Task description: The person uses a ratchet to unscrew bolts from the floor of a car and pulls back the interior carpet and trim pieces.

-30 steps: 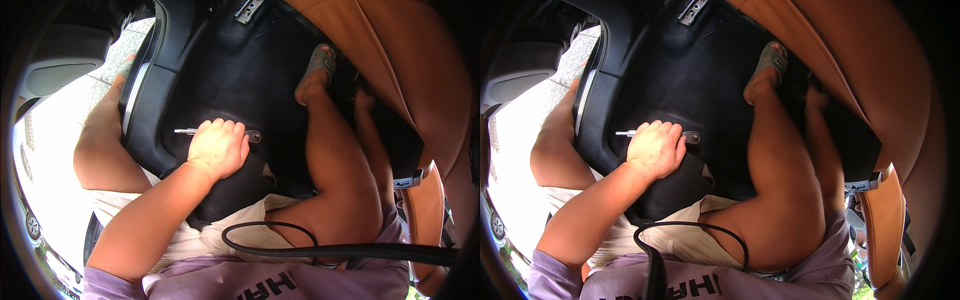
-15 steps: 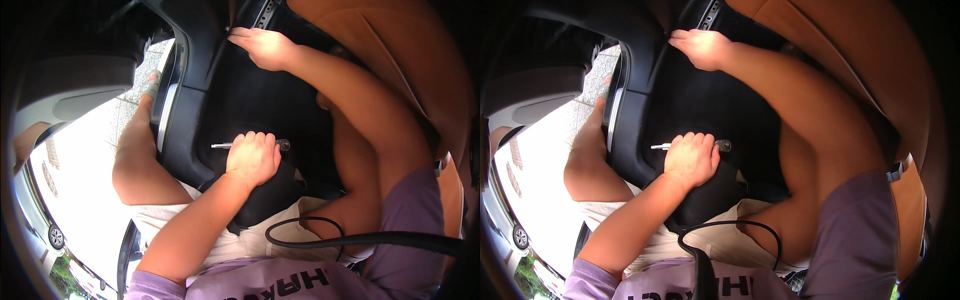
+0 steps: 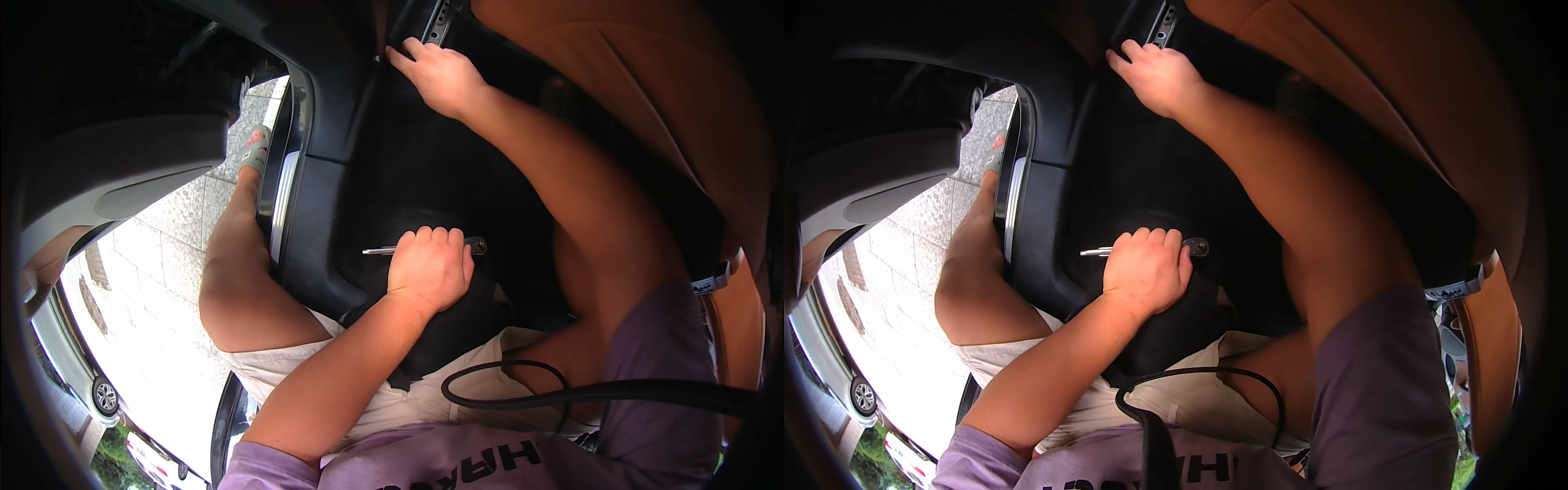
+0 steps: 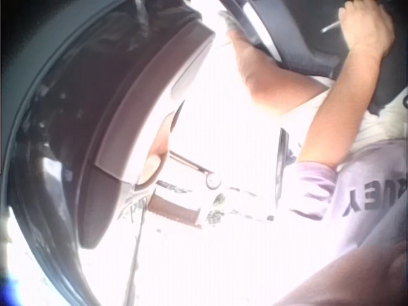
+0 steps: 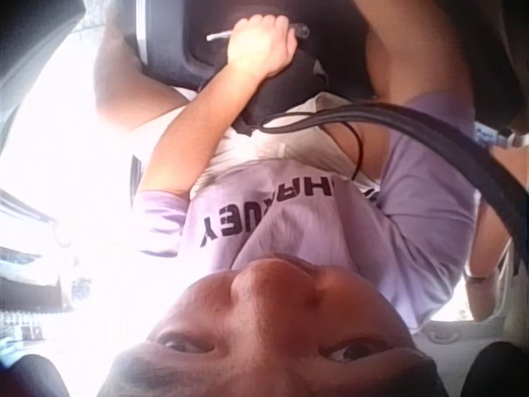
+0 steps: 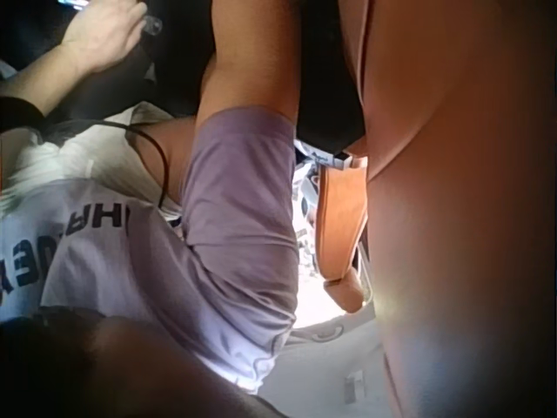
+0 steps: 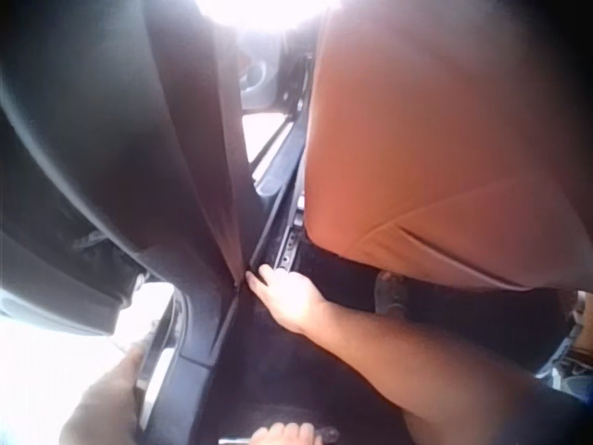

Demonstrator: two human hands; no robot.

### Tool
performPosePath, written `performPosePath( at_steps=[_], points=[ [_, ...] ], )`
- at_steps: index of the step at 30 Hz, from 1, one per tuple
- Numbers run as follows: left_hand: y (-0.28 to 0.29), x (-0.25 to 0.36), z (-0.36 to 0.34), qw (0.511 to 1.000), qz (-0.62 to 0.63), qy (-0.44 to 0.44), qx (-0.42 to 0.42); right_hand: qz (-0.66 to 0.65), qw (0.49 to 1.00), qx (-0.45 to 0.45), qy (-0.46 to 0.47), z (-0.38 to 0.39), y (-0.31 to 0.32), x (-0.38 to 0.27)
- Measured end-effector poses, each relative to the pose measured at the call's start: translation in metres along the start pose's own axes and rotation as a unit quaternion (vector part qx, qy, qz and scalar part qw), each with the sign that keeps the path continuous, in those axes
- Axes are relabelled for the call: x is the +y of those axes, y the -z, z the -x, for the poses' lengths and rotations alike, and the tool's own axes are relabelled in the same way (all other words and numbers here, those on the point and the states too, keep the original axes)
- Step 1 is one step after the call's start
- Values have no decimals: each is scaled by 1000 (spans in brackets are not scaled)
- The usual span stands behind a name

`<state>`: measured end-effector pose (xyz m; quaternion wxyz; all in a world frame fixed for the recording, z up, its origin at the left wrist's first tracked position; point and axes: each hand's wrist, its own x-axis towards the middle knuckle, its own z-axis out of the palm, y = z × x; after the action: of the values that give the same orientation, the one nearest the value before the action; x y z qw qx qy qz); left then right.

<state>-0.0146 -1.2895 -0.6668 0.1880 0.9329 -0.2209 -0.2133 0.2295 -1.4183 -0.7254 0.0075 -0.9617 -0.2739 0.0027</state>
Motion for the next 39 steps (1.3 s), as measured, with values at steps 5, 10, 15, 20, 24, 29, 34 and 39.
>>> performPosePath(
  at_steps=[5, 10, 15, 20, 24, 29, 34, 39],
  points=[
    [0, 1, -1, 1000, 3, 0, -1, -78, 992, -100, -14, -18, 19, 12],
    [-2, 0, 0, 1000, 8, -1, 12, -148, 980, -133, -16, -20, 24, 10],
    [-4, -1, -1, 1000, 6, 1, 2, -187, 959, -213, -15, -18, 32, 11],
    [0, 0, 1, 1000, 15, -2, 10, -276, 937, -168, -131, 7, 16, -11],
    [5, 0, 3, 1000, 15, -10, 19, -251, 935, -206, -144, 21, 7, -6],
    [3, 1, 0, 1000, -2, 0, 8, -198, 954, -195, -109, 1, 9, 2],
    [-1, 2, -1, 1000, 5, 7, 0, -299, 928, -178, -130, -12, 5, -10],
    [0, 0, 1, 1000, 10, -6, 16, -340, 910, -85, -223, 4, -11, -33]
  ],
)
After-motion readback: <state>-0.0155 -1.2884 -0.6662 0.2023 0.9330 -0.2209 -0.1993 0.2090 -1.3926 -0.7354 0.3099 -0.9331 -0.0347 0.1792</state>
